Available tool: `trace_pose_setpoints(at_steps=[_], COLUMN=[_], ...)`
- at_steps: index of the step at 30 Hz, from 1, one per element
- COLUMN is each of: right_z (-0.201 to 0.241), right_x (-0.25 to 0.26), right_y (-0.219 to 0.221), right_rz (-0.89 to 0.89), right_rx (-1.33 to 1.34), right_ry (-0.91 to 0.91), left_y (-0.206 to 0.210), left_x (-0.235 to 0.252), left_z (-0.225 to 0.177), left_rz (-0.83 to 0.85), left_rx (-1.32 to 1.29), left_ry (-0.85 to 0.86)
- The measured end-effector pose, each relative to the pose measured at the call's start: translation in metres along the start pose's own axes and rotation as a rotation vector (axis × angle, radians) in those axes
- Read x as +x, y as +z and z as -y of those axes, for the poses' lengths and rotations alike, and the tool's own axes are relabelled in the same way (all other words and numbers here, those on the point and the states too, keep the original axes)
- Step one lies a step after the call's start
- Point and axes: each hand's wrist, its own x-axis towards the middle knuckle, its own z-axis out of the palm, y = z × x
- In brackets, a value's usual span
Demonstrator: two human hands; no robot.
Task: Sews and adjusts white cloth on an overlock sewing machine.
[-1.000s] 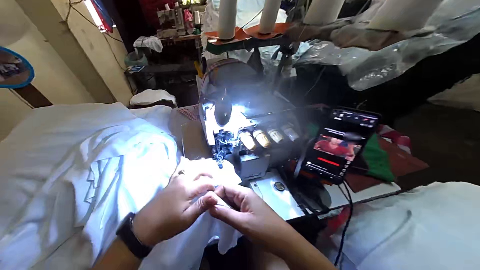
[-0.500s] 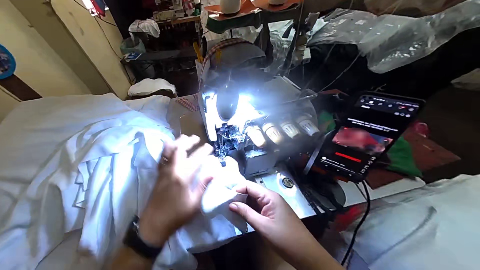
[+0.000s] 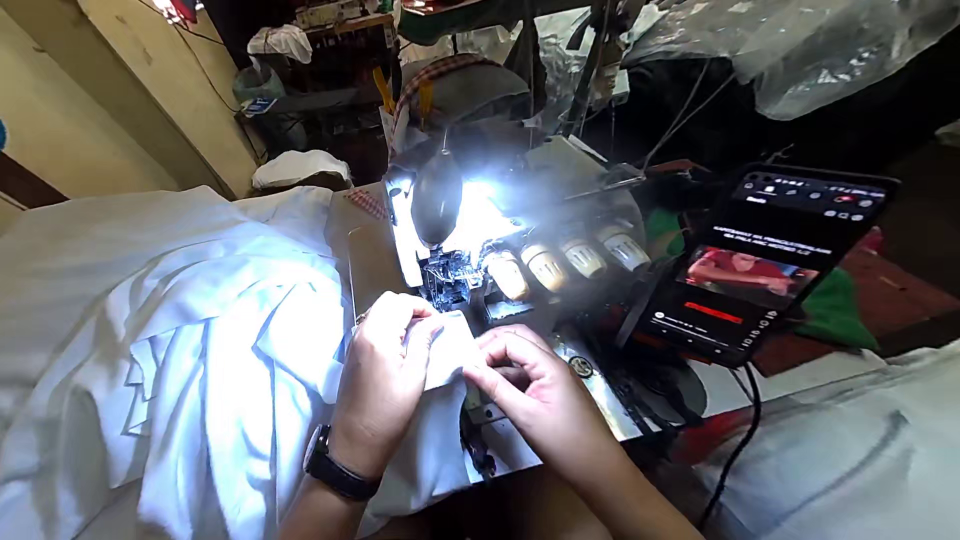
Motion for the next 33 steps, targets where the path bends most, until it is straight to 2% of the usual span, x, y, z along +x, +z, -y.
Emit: trace_pose_setpoints(at_steps=[3, 10, 12, 15, 17, 20, 24, 29, 33], right_z=[-0.005, -0.011, -0.012, -0.011, -0.008, -0.006, -0.006, -0.006, 0.007], right_x=[0.000, -0.029, -0.030, -0.031, -0.033, -0.032, -0.021, -0.019, -0.024], right_y=[-0.003, -0.001, 0.002, 0.008, 0.012, 0.016, 0.021, 0.028, 0.033], right_rz=[0.062, 0.100, 0.072, 0.014, -0.004, -0.011, -0.033, -0.100, -0.118], right_rx=[0.104, 0.210, 0.216, 0.258, 0.307, 0.317, 0.167, -0.200, -0.413], right_ry=[0.048, 0.080, 0.103, 0.151, 0.171, 0.093, -0.126, -0.273, -0.320], left_y=[0.001, 0.001, 0.004, 0.007, 0.012, 0.018, 0.014, 0.004, -0.003], left_x=[-0.005, -0.027, -0.029, -0.035, -0.046, -0.057, -0.049, -0.038, -0.027], left_z=[0.002, 0.004, 0.002, -0.014, -0.028, -0.026, -0.003, 0.004, 0.011], left_rz=[0.000, -0.023, -0.028, -0.064, -0.085, -0.090, -0.092, -0.016, 0.053], left_rx=[0.015, 0.058, 0.170, 0.524, 0.655, 0.584, 0.362, 0.334, 0.340], left_ry=[-0.079, -0.012, 0.064, 0.242, 0.227, 0.158, 0.164, 0.161, 0.151])
